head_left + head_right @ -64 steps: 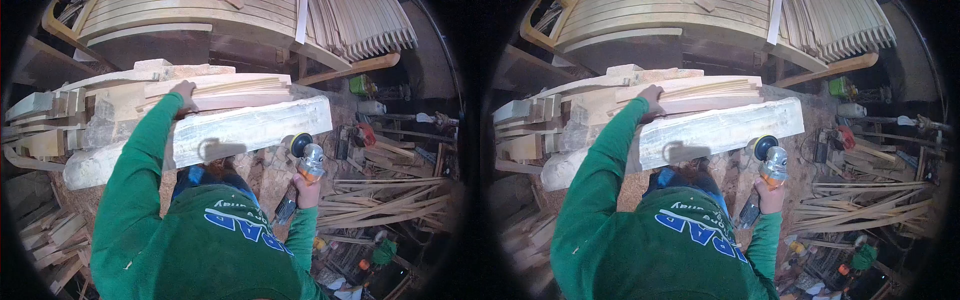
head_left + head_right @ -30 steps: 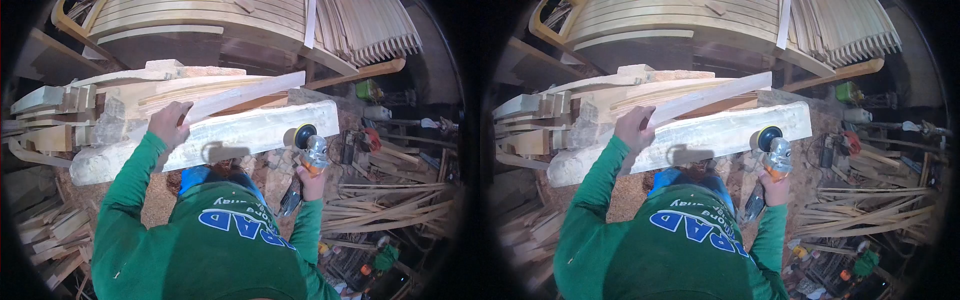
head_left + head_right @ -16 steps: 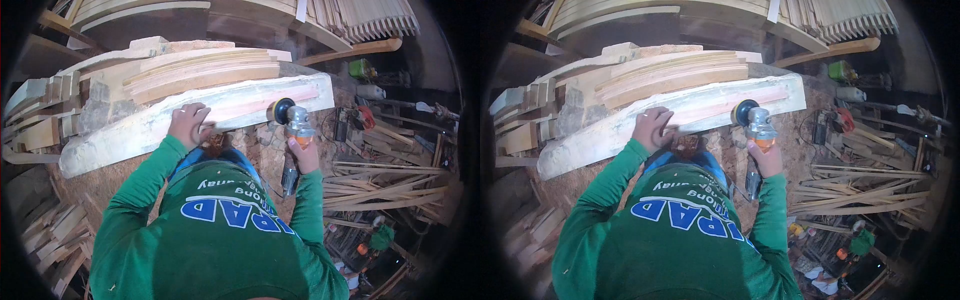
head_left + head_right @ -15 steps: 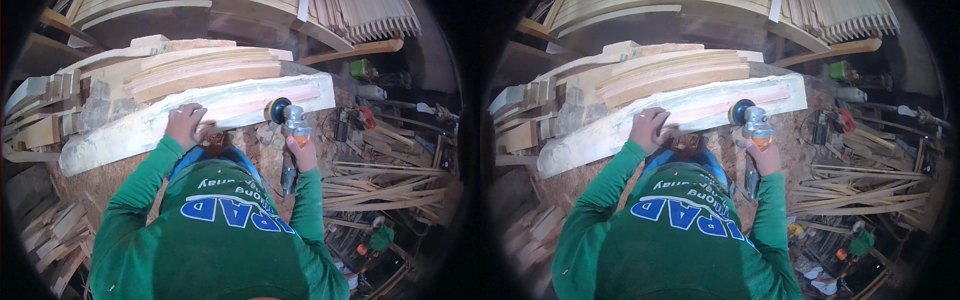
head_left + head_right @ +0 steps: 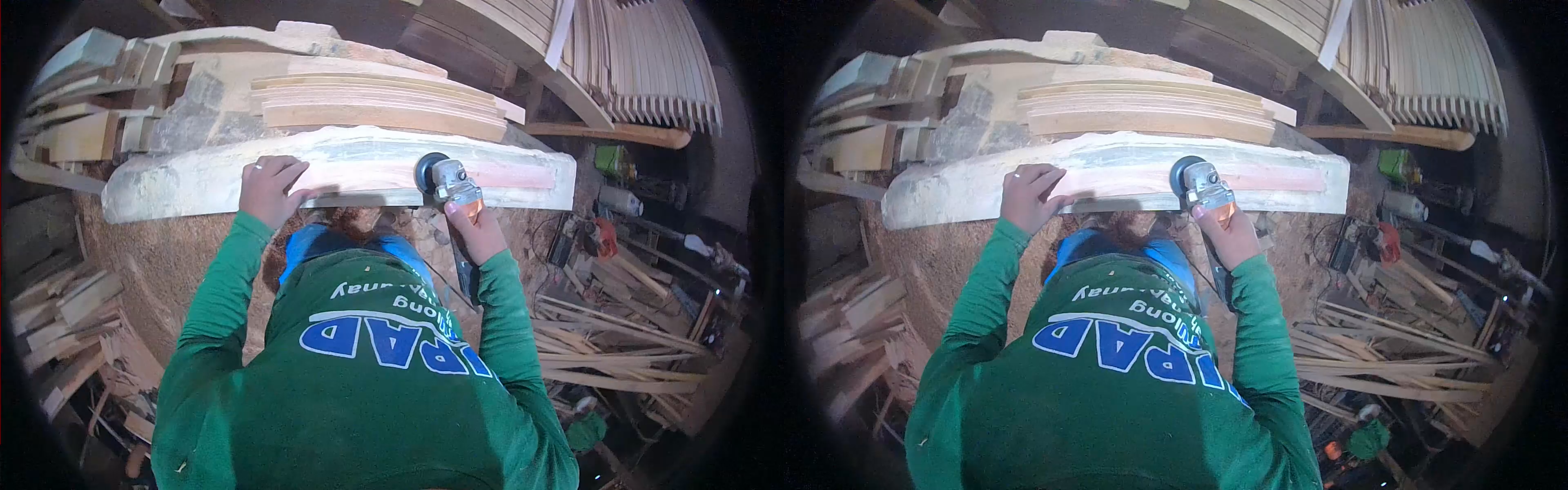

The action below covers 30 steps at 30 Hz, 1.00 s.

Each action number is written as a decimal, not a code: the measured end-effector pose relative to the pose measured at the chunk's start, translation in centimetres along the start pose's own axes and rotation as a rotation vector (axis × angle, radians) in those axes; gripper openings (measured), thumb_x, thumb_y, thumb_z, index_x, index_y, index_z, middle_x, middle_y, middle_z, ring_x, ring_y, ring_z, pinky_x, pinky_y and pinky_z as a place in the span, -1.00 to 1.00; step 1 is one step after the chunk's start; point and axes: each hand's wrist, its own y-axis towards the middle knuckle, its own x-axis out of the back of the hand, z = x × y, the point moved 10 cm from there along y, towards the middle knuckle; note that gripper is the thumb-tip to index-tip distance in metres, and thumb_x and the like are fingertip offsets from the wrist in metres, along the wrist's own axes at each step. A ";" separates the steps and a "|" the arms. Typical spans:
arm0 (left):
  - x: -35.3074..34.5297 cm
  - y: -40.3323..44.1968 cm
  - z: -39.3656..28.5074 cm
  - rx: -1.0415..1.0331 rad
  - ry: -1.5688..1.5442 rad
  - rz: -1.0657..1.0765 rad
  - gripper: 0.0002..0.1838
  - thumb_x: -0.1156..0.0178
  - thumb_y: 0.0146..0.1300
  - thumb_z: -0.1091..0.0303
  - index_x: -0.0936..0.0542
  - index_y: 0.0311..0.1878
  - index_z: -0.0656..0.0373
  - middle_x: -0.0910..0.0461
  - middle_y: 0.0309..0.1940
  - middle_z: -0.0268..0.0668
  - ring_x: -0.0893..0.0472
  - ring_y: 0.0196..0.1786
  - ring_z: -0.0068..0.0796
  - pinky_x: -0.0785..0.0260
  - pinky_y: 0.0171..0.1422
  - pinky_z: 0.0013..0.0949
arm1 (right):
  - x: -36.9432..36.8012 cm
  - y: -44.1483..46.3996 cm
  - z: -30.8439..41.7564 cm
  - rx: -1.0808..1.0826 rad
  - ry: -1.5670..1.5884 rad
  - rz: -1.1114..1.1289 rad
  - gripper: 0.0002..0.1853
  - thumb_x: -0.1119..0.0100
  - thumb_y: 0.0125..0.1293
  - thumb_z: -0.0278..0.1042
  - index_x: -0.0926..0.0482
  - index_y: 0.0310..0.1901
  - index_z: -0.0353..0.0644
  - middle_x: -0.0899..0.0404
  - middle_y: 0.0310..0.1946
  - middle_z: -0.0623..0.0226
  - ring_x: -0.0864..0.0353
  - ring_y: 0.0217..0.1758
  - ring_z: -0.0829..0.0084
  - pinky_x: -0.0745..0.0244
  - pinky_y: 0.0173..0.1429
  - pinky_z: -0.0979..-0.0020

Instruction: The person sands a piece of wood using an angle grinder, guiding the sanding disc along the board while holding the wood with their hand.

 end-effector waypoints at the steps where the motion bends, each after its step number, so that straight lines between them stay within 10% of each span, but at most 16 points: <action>1: 0.0 -0.1 0.1 0.013 -0.012 -0.016 -0.42 -0.59 0.12 -0.12 -0.80 0.15 -0.03 -0.76 0.10 -0.33 -0.66 0.21 -0.16 -0.38 0.30 -0.04 | -0.6 -0.1 0.7 0.013 -0.009 0.017 -0.35 -0.45 0.46 0.14 -0.66 0.26 -0.32 -0.80 0.04 0.17 -0.75 0.08 0.38 -0.60 0.27 0.28; 15: 6.8 -4.9 11.9 0.391 -0.254 -0.268 -0.62 -0.44 0.33 0.14 -0.80 0.11 0.13 -0.76 0.03 -0.15 -0.70 0.14 -0.04 -0.55 0.30 -0.08 | -15.7 0.3 9.1 0.149 -0.126 0.292 -0.29 -0.46 0.44 0.20 -0.61 0.28 -0.32 -0.80 0.00 0.13 -0.77 0.11 0.30 -0.60 0.29 0.26; 25: 7.0 -5.4 10.1 0.256 -0.314 -0.310 -0.72 -0.44 0.32 0.29 -0.78 0.02 0.21 -0.76 -0.06 -0.11 -0.73 0.02 -0.03 -0.59 0.17 -0.13 | -19.5 0.0 11.8 0.221 -0.350 0.262 0.04 -0.40 0.28 0.52 -0.54 0.21 -0.57 -0.76 -0.07 -0.35 -0.82 0.09 -0.18 -0.65 0.24 0.03; 30: 4.4 -2.7 5.0 0.036 -0.420 -0.329 -0.84 -0.42 0.32 0.31 -0.78 -0.08 0.10 -0.78 -0.11 -0.18 -0.74 -0.06 -0.05 -0.59 0.09 -0.14 | -13.2 -0.6 9.1 0.080 -0.003 0.166 -0.27 -0.51 0.41 0.15 -0.60 0.31 -0.36 -0.81 0.03 0.14 -0.78 0.11 0.33 -0.62 0.28 0.26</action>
